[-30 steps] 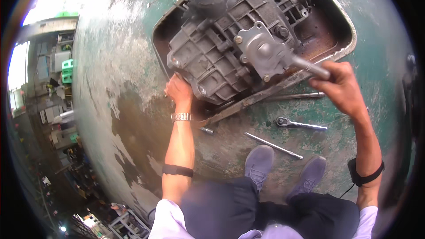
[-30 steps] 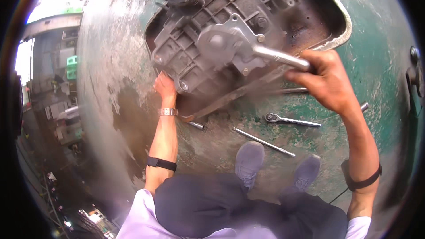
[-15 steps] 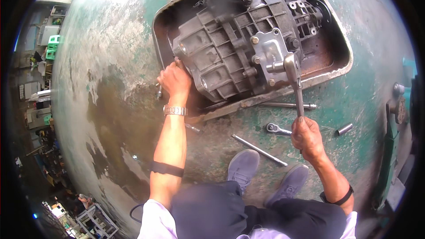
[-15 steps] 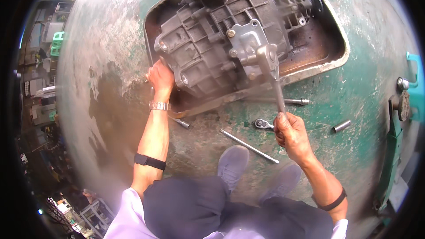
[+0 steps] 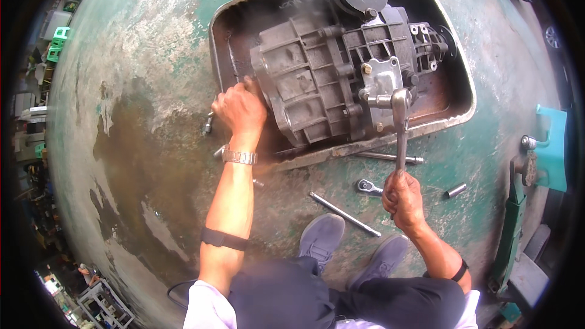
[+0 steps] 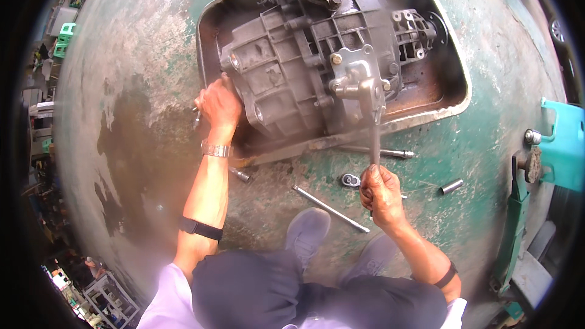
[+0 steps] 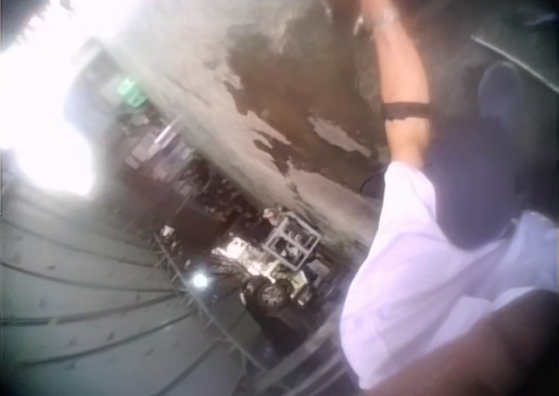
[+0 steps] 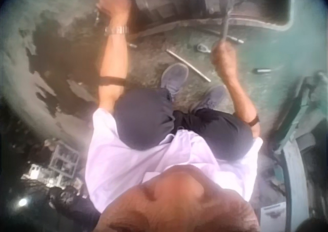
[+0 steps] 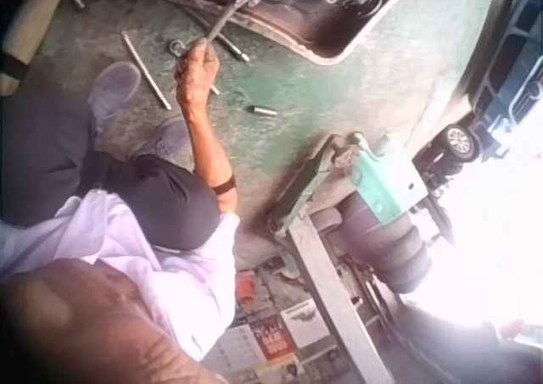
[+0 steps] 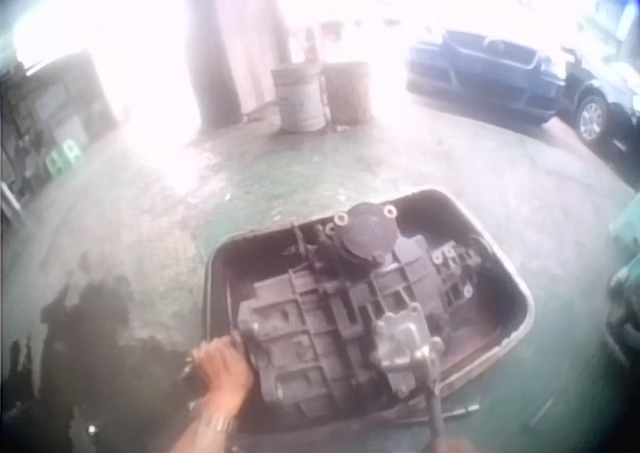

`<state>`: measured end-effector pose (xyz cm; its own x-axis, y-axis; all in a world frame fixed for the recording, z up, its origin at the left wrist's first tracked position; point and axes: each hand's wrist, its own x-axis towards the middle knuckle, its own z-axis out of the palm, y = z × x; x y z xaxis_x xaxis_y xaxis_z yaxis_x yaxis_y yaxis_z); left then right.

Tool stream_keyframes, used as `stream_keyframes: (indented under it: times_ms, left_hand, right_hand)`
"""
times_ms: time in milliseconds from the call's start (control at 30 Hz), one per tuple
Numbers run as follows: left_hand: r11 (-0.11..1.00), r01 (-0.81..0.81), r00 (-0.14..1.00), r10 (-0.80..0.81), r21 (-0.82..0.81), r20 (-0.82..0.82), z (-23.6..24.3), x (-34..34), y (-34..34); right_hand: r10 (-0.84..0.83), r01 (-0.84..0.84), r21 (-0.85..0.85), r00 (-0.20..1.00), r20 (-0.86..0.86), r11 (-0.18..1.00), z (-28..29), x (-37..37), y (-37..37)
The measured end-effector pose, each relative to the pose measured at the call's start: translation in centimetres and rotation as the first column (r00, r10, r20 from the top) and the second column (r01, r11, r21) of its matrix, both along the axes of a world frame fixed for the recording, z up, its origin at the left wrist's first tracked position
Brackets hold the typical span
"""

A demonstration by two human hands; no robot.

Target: The person uses a ratchet wrench to loosen and remove bolts from a mechanical component placed in a metal tray. They then flip the component over and continue working on the opposite side.

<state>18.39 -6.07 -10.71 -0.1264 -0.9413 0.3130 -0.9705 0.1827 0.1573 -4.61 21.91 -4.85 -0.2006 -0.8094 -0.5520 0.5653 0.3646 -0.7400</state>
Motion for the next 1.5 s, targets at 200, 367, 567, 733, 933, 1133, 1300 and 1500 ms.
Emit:
stream_keyframes:
  times_ms: [200, 367, 567, 733, 933, 1133, 1300, 1500]
  left_hand:
    - [1.0, 0.001, 1.0, -0.001, -0.004, 0.005, -0.1, 0.0, 0.0]
    - [1.0, -0.003, 1.0, 0.003, 0.005, 0.013, 0.0, 0.0, 0.0]
    - [1.0, 0.008, 1.0, -0.008, -0.013, 0.002, 0.0, 0.0, 0.0]
    - [1.0, 0.015, 1.0, -0.015, -0.006, -0.005, 0.1, 0.0, 0.0]
    - [1.0, -0.004, 0.999, 0.003, 0.021, 0.037, 0.2, 0.0, 0.0]
    - [0.999, -0.015, 0.999, 0.013, 0.03, 0.053, -0.2, 0.1, -0.3]
    - [1.0, -0.015, 0.998, 0.015, 0.012, 0.068, -0.4, 0.4, -0.3]
    - [1.0, -0.007, 0.994, 0.008, -0.003, 0.111, -0.5, 0.6, -0.4]
  right_hand:
    - [-0.039, 0.039, 0.021, 0.999, -0.01, 0.999, -0.5, 0.4, -0.3]
    - [-0.037, 0.037, 0.011, 0.999, 0.006, 0.999, -0.6, 0.6, -0.5]
    - [-0.002, 0.005, 0.021, 0.982, -0.186, 1.0, -0.8, 1.5, -0.4]
    - [0.078, -0.072, 0.038, 0.975, -0.206, 0.997, -1.1, 2.5, -0.8]
    - [0.238, -0.239, 0.042, 0.901, -0.363, 0.97, -1.1, 3.1, -1.4]
    - [0.232, -0.251, 0.055, 0.759, -0.608, 0.966, -1.2, 1.5, -1.9]
    - [0.284, -0.299, 0.108, 0.647, -0.707, 0.948, -1.3, -1.5, -2.3]
    - [0.376, -0.372, 0.222, 0.417, -0.827, 0.901, -0.3, -6.0, -2.9]
